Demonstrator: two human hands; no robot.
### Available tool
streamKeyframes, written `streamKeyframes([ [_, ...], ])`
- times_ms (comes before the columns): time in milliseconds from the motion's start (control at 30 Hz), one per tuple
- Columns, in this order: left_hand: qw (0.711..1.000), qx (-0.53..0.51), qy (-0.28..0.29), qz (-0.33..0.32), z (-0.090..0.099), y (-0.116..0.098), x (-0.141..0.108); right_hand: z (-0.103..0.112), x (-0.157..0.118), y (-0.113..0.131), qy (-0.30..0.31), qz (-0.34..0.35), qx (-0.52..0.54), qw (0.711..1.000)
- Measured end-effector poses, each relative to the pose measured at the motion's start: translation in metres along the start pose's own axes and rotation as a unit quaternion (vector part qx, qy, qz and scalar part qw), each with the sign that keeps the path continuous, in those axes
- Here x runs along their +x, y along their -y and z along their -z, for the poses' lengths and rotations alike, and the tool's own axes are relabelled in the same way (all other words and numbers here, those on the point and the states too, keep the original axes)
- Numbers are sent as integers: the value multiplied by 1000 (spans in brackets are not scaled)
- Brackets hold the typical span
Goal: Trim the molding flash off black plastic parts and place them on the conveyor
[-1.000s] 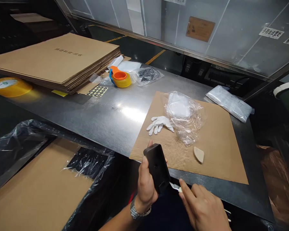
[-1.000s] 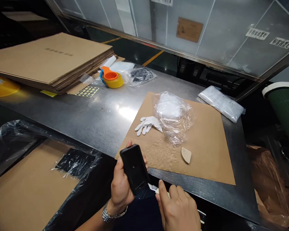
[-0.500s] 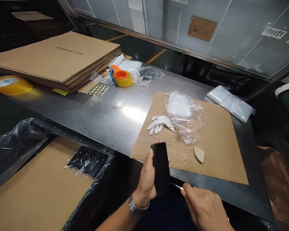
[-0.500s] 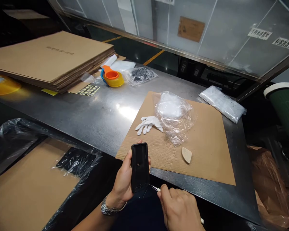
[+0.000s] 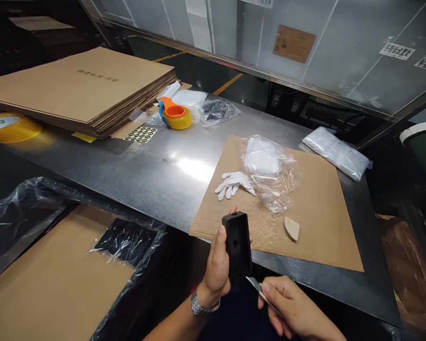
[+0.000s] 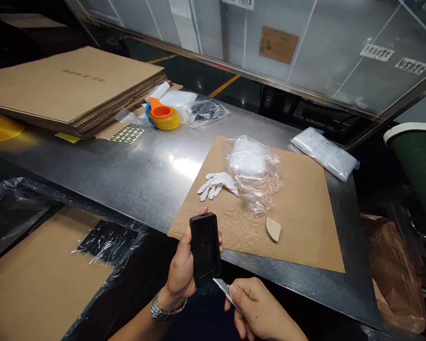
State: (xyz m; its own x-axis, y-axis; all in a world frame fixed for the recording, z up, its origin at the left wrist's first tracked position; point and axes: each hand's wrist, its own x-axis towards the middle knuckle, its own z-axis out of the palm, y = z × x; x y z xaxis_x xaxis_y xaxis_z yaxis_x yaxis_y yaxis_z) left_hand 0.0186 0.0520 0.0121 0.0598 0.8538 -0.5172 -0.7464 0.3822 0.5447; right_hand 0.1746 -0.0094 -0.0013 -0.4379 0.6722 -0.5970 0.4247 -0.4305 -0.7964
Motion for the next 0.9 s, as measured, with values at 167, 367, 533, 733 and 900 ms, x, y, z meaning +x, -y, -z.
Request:
streamKeyframes([
  [167,994,-39,35,95,4,0,12,19,2,-22,-8,-2,214,977],
  [367,971,-70,19,226,6,1,21,99,1,-65,-475,32,-261,840],
  [533,954,-66,46,289,4,6,17,112,13,-83,-576,14,-347,740],
  [733,941,-47,62,330,4,10,15,53,0,-17,-422,228,-288,829],
  [900,921,-86,75,371,-2,15,9,15,-6,37,-238,320,-270,876],
])
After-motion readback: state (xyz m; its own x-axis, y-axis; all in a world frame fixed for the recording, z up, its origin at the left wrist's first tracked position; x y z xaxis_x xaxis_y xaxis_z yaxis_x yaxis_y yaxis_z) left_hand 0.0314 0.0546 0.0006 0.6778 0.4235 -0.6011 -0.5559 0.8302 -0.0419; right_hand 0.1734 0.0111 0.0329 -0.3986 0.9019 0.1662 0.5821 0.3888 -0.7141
